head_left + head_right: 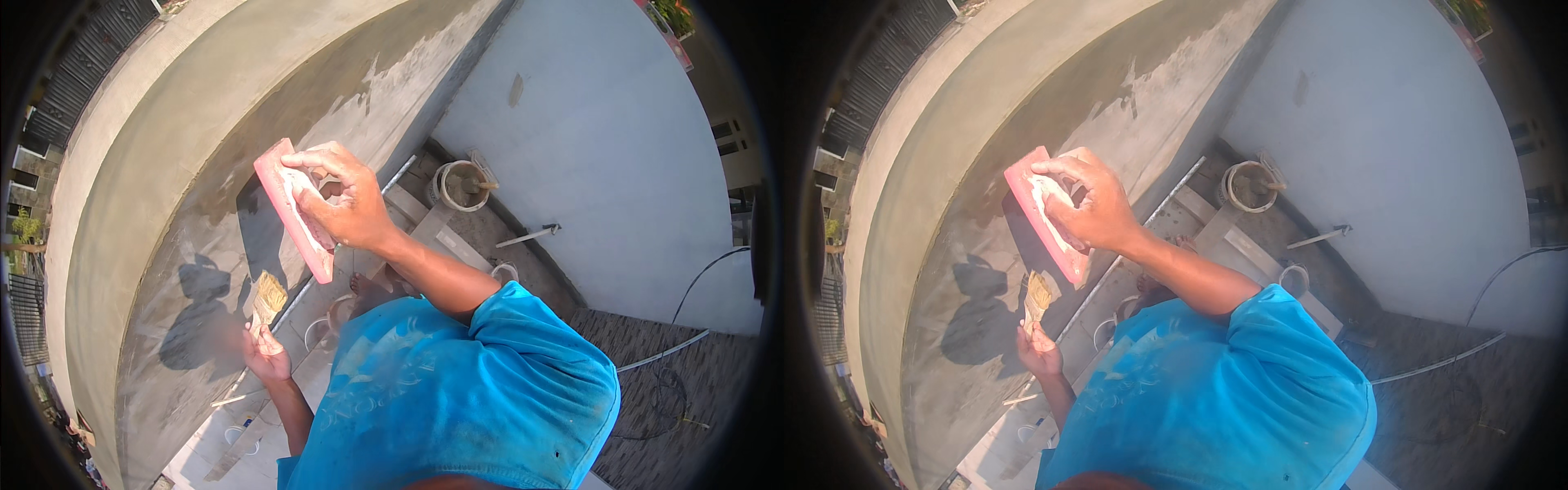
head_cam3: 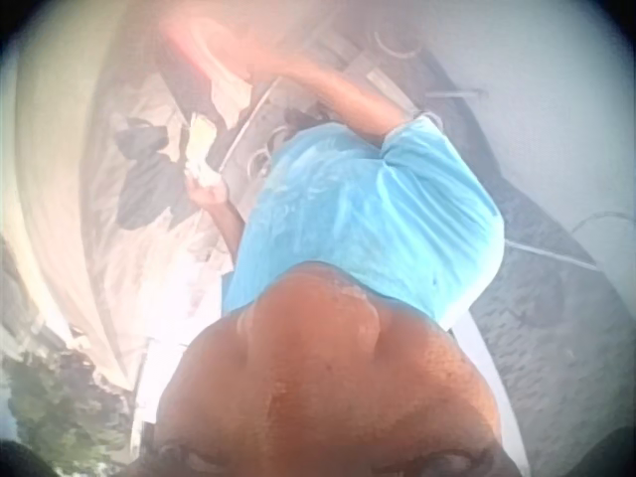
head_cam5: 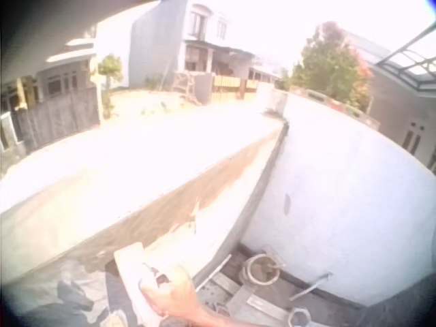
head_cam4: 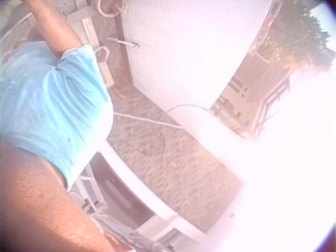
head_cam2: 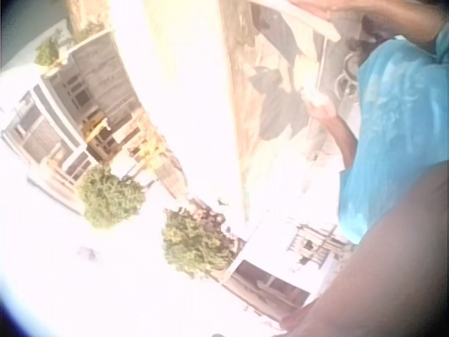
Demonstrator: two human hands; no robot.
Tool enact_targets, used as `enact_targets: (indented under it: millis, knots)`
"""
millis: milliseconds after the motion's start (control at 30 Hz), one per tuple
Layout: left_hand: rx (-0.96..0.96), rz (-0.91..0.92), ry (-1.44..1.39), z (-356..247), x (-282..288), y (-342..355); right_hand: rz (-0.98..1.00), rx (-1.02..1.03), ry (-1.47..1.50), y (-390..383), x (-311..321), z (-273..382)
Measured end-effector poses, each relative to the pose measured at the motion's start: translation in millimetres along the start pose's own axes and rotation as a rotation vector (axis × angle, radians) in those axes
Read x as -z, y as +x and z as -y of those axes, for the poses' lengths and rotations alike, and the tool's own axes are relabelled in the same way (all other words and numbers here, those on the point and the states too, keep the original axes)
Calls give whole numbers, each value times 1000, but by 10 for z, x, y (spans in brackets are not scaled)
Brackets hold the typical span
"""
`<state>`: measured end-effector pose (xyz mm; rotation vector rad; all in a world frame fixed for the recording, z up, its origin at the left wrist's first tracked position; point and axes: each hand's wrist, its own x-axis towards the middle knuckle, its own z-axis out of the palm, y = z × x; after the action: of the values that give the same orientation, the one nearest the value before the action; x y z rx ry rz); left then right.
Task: The person smooths a curved concrete surface using a pink trowel and a brush. They repeatedly rub the trowel against the wall, occasionally dipping the brush into a bucket of water and cleaning the trowel. The person stands on a scaffold and works on the upper section of the wall.
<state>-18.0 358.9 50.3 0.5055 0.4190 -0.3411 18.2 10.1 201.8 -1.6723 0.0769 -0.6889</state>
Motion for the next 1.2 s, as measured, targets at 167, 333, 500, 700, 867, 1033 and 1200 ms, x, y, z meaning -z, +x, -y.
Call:
enact_targets:
  millis: [167,333,500,700,867,1033,1200]
  knots:
    - [-4,-116,-8,4,110,-47,-481,525,-270,621,286,-258]
    - [22,-57,-30,-10,118,-112,-382,462,-365,552,90,-560]
    - [-39,-174,-71,18,139,-107,-437,187,5,293,107,-620]
    - [60,26,-123,-92,-12,-67,-636,163,291,858,-137,-184]
    - [17,-53,-140,-86,88,-95,-285,647,-235,131,-869,-296]
    - [-53,-176,-130,-110,295,-233,-746,494,-356,1273,697,-692]
    - [7,-26,-146,-147,393,-151,-853,124,130,2094,2300,-997]
